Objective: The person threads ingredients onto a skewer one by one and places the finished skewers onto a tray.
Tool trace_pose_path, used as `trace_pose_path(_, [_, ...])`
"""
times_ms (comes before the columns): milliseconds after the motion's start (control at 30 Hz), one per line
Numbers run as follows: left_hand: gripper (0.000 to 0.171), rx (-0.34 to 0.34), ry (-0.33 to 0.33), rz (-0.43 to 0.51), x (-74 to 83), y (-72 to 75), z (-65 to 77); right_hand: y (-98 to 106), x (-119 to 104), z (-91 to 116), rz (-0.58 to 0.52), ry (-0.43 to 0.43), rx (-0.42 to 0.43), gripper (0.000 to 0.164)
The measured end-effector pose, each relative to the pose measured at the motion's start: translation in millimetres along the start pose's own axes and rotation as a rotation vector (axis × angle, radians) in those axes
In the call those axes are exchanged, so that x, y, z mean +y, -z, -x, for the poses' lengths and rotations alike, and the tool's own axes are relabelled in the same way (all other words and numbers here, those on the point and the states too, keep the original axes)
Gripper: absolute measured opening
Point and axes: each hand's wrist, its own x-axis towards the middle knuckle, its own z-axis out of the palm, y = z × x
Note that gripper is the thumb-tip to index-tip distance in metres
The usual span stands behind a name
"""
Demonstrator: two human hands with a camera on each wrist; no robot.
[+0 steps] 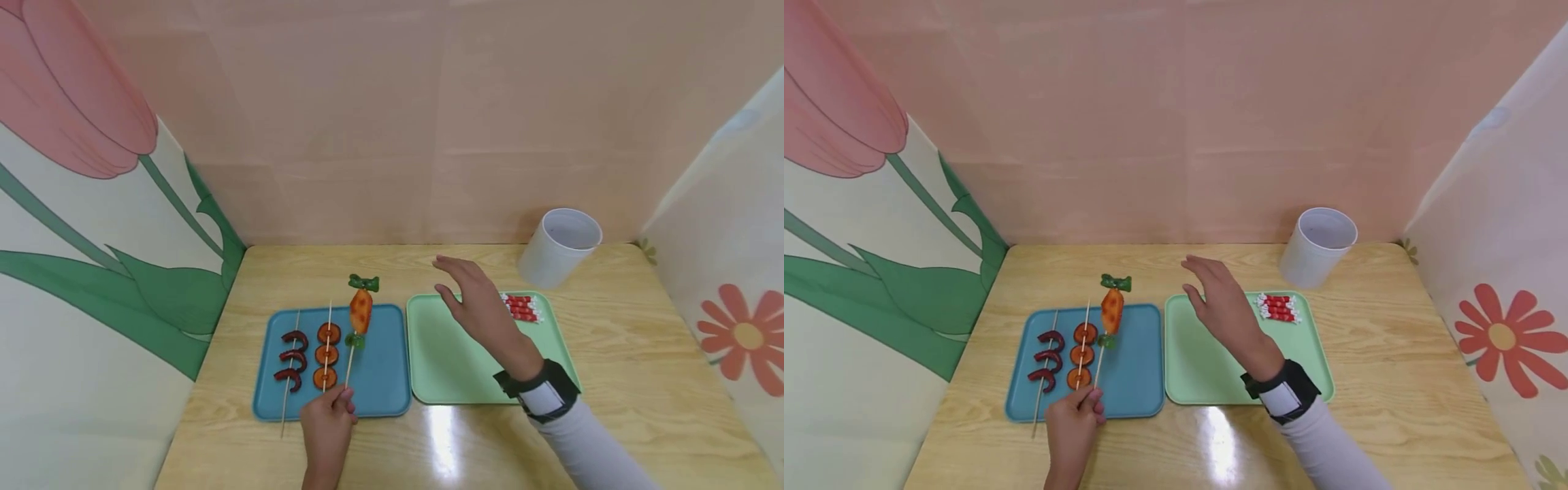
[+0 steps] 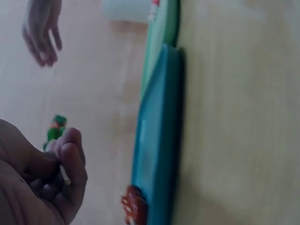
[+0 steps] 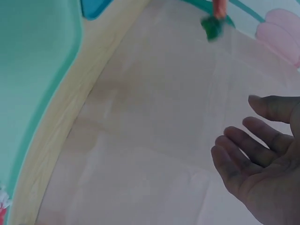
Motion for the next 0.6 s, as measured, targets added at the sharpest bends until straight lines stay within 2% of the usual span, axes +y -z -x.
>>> trace_pose_path(167, [0.012, -0.088, 0.14, -0.056, -17.4, 8.5, 3.8, 1, 24, 10, 0.016, -0.082, -0.073, 0.04])
trace_pose_path(267, [0.011, -0.128, 0.194, -0.062, -26.7, 10.4, 6.6, 1, 38, 18, 0.014, -0.106, -0.095, 0.038])
trace_pose_path(433, [0.011, -0.151, 0.263, -0.035, -36.0, 5.5, 9.8, 0, 58, 31, 0.017, -0.113, -0.081, 0.036])
trace_pose_path(600, [0.011, -0.163, 0.298, -0.065, -34.8, 1.7, 10.0, 0, 70, 42, 0.006, -0.105, -0.064, 0.033])
